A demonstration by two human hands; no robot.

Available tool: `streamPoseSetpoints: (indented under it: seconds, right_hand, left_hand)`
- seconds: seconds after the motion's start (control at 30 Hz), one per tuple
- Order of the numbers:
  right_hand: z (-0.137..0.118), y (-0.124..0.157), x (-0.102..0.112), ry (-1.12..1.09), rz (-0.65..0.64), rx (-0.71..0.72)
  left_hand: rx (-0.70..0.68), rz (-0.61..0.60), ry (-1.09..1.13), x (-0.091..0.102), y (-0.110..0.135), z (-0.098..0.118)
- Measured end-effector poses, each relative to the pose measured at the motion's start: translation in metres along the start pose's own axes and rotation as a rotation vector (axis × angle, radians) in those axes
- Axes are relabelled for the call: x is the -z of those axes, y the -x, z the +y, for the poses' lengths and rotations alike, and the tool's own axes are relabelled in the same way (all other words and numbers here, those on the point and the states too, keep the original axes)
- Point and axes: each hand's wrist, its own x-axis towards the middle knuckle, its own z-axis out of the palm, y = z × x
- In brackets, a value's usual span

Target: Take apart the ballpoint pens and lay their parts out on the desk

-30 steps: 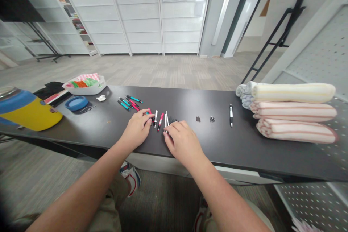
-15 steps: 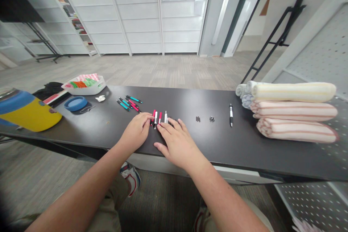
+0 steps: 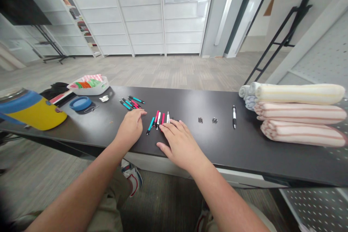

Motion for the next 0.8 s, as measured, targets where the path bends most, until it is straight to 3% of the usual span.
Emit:
streamPoseSetpoints:
  seconds: [0.13,0.23,0.33,0.53,0.8]
  right_hand:
    - [0.001,0.0,0.0,-0.013,0.019,0.014]
    - [0.002,0.0,-0.001,-0.025,0.042,0.023]
    - [0.003,0.0,-0.001,-0.03,0.057,0.026]
    - [0.003,0.0,-0.001,-0.029,0.066,0.032]
    - [0.004,0.0,0.0,-0.049,0.089,0.036]
  left_hand:
    - [0.105,0.038,-0.232,0.01,-0.005,-0.036]
    - [0.193,-0.066,-0.344,0.019,-0.008,-0.05]
    - [0.232,-0.134,-0.409,0.026,-0.007,-0.046]
    - [0.186,-0.038,-0.48,0.025,-0.003,-0.03]
    - [0.271,-0.103,-0.561,0.027,-0.006,-0.036]
